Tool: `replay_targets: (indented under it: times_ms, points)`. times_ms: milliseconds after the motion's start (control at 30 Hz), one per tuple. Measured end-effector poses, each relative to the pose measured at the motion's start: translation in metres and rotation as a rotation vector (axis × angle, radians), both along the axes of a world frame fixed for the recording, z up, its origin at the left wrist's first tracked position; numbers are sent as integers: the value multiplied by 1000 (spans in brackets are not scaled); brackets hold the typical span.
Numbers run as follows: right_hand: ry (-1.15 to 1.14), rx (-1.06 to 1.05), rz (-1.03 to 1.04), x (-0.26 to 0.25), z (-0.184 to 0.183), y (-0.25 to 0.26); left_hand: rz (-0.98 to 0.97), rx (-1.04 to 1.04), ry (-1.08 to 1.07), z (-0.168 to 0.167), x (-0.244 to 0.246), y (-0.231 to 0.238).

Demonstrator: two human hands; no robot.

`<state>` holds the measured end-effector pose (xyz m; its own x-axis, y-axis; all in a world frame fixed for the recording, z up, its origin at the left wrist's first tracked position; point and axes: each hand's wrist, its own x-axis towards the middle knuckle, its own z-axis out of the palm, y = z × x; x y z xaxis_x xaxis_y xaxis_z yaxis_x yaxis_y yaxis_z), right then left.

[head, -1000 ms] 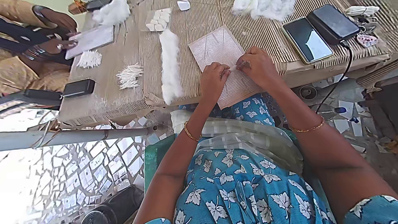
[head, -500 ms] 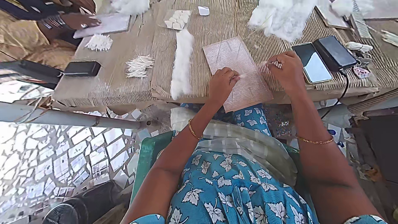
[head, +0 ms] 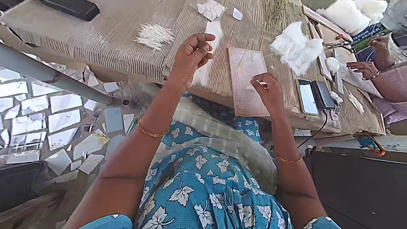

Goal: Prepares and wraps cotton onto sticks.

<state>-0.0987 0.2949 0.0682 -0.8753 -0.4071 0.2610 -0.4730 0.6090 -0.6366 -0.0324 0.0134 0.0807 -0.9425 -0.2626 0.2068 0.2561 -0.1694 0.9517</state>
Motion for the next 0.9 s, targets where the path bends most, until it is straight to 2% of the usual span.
replay_targets:
  times_ms: [133, 233, 367, 567, 900]
  points:
    - [66, -25, 116, -6, -5, -66, 187, 20, 31, -39, 17, -41]
    - [188, 36, 176, -19, -9, -120, 267, 15, 27, -71, 19, -46]
    - [252, 195, 255, -17, -19, -160, 259, -130, 92, -78, 18, -34]
    - [165, 365, 266, 1, -12, -154, 268, -141, 90, -79, 12, -26]
    - [255, 126, 146, -10, 14, -116, 313, -232, 128, -83, 15, -26]
